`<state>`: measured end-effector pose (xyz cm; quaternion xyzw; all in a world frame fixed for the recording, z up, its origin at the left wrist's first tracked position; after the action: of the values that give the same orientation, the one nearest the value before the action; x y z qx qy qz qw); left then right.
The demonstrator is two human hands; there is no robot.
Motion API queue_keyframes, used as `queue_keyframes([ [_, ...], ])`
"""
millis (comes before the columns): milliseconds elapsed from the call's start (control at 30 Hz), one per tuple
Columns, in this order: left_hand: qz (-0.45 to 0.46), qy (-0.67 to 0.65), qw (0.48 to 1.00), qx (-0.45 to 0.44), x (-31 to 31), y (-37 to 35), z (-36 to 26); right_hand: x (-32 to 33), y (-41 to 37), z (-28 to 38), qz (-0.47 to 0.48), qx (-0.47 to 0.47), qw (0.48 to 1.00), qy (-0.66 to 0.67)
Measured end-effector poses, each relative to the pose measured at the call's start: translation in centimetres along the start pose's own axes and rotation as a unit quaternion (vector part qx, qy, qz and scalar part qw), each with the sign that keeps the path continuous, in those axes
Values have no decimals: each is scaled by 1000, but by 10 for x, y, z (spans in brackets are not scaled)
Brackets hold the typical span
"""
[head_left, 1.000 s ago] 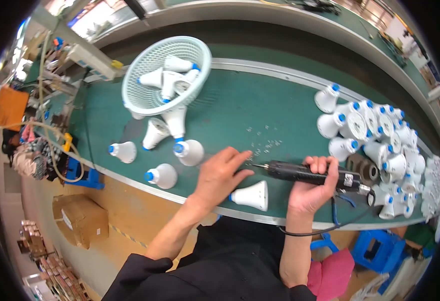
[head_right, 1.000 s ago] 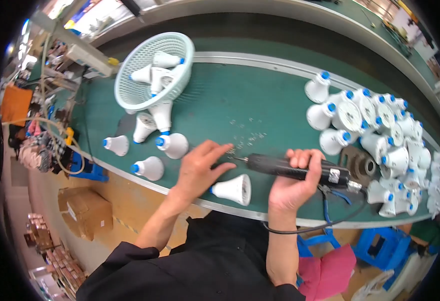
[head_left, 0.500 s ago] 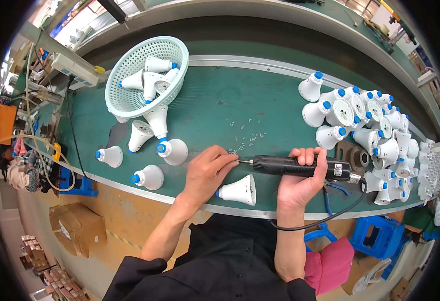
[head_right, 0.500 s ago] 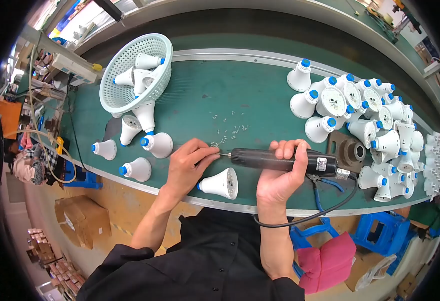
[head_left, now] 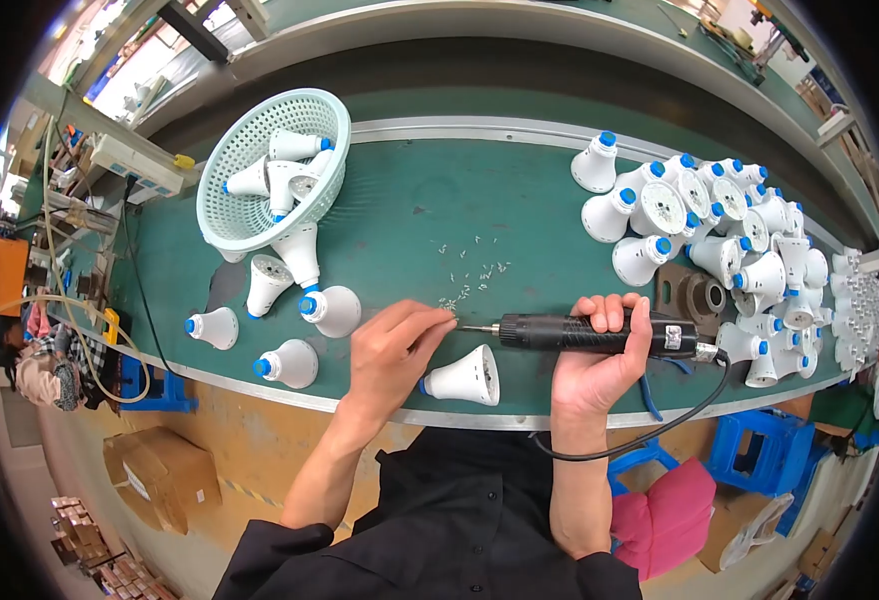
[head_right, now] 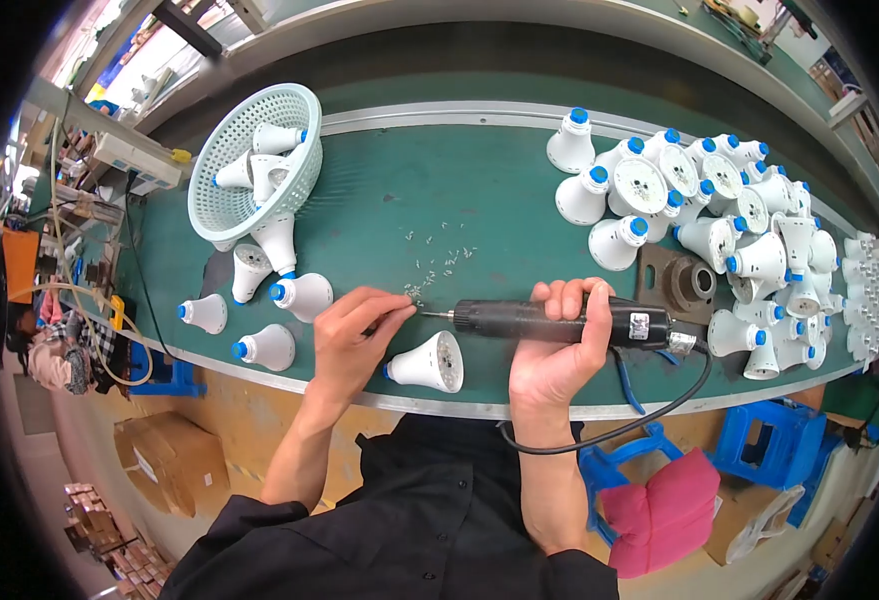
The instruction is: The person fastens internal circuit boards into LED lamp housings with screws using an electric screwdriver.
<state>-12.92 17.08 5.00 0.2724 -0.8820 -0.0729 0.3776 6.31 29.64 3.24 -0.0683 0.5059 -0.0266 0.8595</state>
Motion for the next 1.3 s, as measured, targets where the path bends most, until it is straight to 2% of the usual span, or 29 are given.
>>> queue_keyframes([
  [100, 5, 14, 1000, -19, 10, -1, -16, -2, -6, 11, 13, -13, 999, 43],
  [200, -13, 18, 996, -91, 15, -6, -36, 0, -12, 21, 6, -35, 995, 96],
  [400, 8, -60, 997, -41, 20, -22, -42, 1, -21, 38, -9, -49, 989, 140],
  [467, -1, -24, 993, -112, 19, -30, -47, 2, -23, 41, 31, -90, 969, 230],
  [600, 1, -13, 988, -151, 22, -42, -58, 15, -21, 52, 92, -90, 972, 195],
  [633, 7, 6, 990, -138, 24, -44, -58, 15, -21, 53, 111, -95, 973, 179],
  [700, -22, -8, 991, -130, 27, -48, -58, 15, -25, 53, 103, -100, 975, 172],
  [867, -27, -20, 992, -121, 27, -60, -60, 14, -32, 51, 78, -91, 985, 121],
  [933, -30, -16, 992, -124, 29, -63, -61, 12, -33, 50, 117, -121, 976, 140],
  [1167, -41, 46, 991, -121, 31, -73, -62, 13, -38, 52, 119, -134, 975, 132],
  [1300, -47, 87, 989, -106, 24, -77, -64, 13, -40, 53, 93, -101, 986, 96],
])
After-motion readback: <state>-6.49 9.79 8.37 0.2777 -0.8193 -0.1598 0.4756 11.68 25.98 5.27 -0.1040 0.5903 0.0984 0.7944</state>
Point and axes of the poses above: each hand's wrist, its own y-axis towards the middle knuckle, its own x-axis out of the back of the hand, z = x × y, the point moved 6 cm from there along y, towards the middle knuckle, and after that the axes turned 3 degrees about x, right-handed, at the moved point
